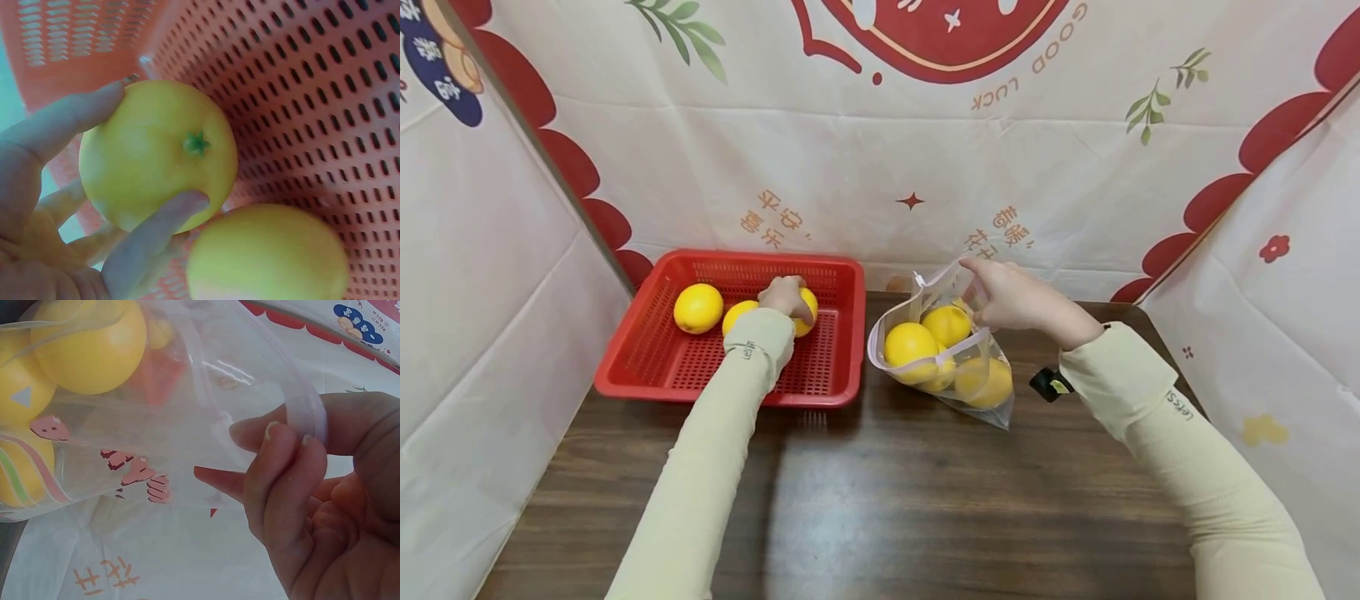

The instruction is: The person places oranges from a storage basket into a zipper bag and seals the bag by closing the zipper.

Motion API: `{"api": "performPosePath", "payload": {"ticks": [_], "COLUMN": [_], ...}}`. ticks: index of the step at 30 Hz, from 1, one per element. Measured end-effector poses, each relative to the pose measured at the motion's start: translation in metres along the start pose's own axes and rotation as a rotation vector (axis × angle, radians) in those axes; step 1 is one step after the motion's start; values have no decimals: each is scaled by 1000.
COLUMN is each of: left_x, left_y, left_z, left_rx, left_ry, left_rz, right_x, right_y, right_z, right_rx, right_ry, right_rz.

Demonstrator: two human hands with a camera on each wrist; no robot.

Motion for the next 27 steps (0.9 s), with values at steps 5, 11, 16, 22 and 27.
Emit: {"api": "performPosePath", "payload": {"ticks": [5, 11, 16, 22, 27], "left_x": [-17, -36, -53, -74, -91], "left_y": [12, 23, 23, 25, 21], "left_z": [-15, -37, -62, -93, -113], "left_rx": [-68, -166, -168, -145, -103], "left_ry": [-135, -303, -419, -536, -642], "left_rz": [-34, -151, -207, -246, -272], "right_x": [2, 3, 5, 4, 3], "right_y": [2, 3, 2, 0, -2], "right_z": [-1, -2, -2, -1, 1], "right_rx": [2, 1, 12, 22, 11], "right_ry": [7, 13, 6, -3, -1], "right_rz": [-6, -20, -14, 0, -17]}}
Point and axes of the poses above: each hand's wrist, its own z-axis towards the middle knuckle, its own y-axis out of the back of the hand, x = y × z, the point moved 2 cm from there along z, towards the middle knuckle
